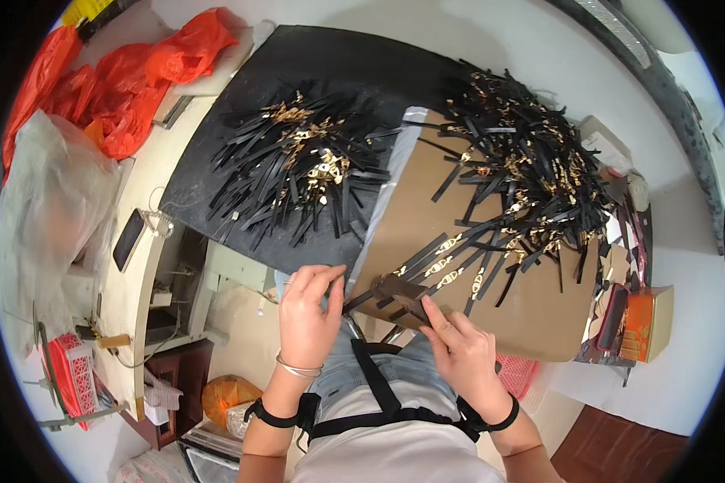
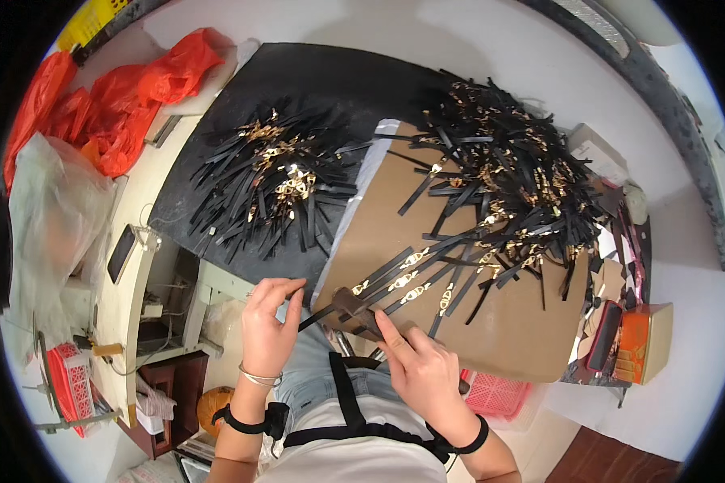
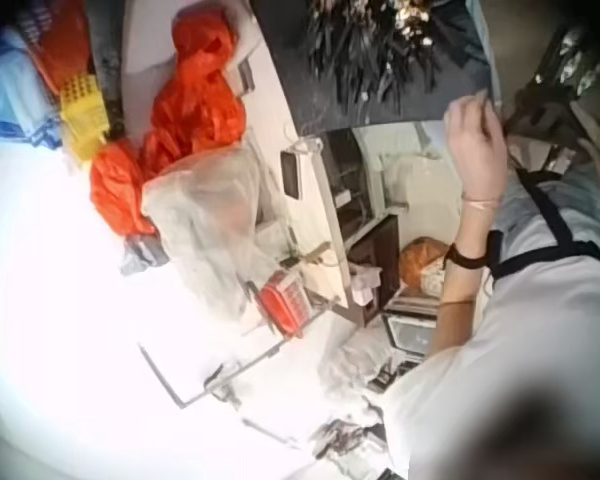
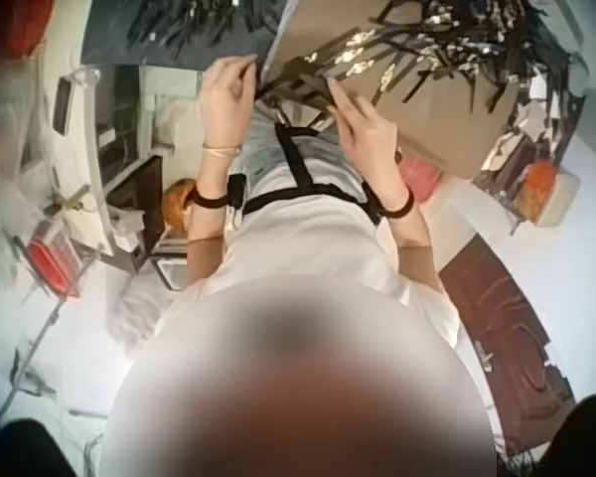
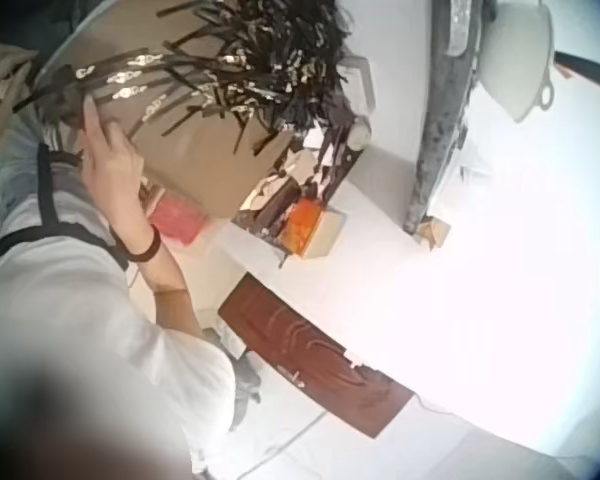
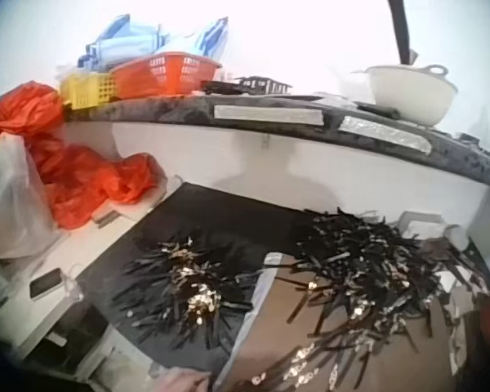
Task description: Manually assembling black straps by attaching gold buckles and securing them with a hammer on a workbench.
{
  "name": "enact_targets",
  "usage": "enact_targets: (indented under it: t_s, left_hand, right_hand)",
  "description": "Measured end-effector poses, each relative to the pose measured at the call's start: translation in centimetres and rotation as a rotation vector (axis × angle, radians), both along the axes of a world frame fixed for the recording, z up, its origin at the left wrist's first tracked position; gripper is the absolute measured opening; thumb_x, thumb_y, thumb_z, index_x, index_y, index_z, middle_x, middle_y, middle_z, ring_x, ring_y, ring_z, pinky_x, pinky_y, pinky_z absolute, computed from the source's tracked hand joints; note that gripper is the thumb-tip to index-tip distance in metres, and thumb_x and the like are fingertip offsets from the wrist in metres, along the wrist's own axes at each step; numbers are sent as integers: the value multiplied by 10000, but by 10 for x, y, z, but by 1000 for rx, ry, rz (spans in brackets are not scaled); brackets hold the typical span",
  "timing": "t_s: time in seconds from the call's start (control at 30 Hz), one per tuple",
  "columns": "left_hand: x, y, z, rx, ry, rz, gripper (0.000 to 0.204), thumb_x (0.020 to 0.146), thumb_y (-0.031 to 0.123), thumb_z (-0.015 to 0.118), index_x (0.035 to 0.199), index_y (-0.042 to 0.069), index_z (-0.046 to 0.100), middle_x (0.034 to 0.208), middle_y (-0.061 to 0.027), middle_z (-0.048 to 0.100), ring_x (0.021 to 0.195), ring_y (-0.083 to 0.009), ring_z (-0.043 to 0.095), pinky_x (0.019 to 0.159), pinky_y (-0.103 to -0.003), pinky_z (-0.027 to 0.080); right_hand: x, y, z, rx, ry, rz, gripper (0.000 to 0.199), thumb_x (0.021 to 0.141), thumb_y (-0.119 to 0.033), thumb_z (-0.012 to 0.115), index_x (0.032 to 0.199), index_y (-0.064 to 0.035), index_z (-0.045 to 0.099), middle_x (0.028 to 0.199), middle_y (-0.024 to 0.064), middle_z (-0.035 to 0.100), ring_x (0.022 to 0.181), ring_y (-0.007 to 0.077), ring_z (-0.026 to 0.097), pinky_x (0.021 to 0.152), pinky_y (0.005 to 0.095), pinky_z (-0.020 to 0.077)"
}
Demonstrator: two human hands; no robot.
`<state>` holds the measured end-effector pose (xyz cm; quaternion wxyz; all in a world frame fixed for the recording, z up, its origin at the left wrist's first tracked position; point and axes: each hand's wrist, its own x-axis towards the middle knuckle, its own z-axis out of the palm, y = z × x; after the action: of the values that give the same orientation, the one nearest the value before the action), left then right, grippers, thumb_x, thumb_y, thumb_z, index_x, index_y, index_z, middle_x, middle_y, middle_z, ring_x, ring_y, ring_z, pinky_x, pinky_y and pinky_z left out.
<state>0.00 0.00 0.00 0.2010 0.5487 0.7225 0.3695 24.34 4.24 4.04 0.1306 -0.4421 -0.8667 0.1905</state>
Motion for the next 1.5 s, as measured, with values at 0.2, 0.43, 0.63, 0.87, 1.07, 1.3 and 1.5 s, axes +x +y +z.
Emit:
enact_targets:
  t_s: [0.2, 0.43, 0.63, 0.87, 1.07, 1.3, 1.5]
  left_hand:
    - [64, 41, 0, 48, 81, -94, 463, 881, 190, 729, 1271, -26, 601, 1262, -230, 591, 1186, -388, 546, 1003, -443, 446]
    - [146, 62, -4, 9, 307, -222, 937, 821, 378, 782, 1504, -67, 320, 1468, -289, 404, 1357, -458, 382, 1099, -480, 356]
    - [126, 80, 1, 34, 150, -224, 686, 726, 68, 778, 1340, -14, 484, 1195, -211, 510, 1080, -409, 496, 963, -487, 415]
    - [130, 111, -15, -89, 403, -224, 400, 724, 36, 646, 1097, -33, 520, 1032, -234, 545, 930, -397, 565, 883, -454, 498]
    - [110, 116, -18, -171, 491, -251, 301, 802, 29, 596, 1082, -26, 500, 1014, -250, 545, 902, -443, 605, 799, -497, 524]
    - [-28, 161, 62, -149, 433, -36, 207, 891, 48, 479, 1080, -27, 512, 968, -340, 609, 937, -523, 605, 816, -557, 503]
    - [-106, 185, 42, 36, 825, 164, 712, 850, 243, 767, 1432, -1, 437, 1374, -261, 449, 1251, -445, 469, 1060, -488, 415]
  right_hand:
    - [69, 2, -9, -74, 397, -251, 510, 882, -74, 735, 1378, -79, 615, 908, 132, 705, 727, 153, 679, 655, 298, 525]
    - [139, 9, -22, -121, 674, -861, 462, 987, -87, 633, 1441, -62, 548, 776, -16, 618, 635, 56, 497, 573, 214, 432]
    - [165, 27, -43, -206, 902, -964, 475, 1018, -111, 590, 1480, -63, 493, 706, -14, 539, 558, 51, 448, 500, 203, 374]
    - [178, 49, -52, -378, 984, -919, 476, 1021, -104, 574, 1486, -58, 484, 686, -21, 540, 529, 42, 456, 484, 196, 376]
    - [189, 39, -59, -421, 910, -907, 478, 1030, -140, 565, 1496, -84, 478, 674, -27, 525, 512, 43, 438, 465, 203, 364]
    - [188, 39, -60, -366, 902, -930, 470, 1031, -148, 559, 1489, -73, 486, 659, -30, 506, 510, 39, 429, 458, 201, 360]
    - [180, 46, -57, -389, 892, -906, 456, 1007, -99, 587, 1458, -78, 528, 673, -38, 521, 518, 30, 443, 457, 199, 383]
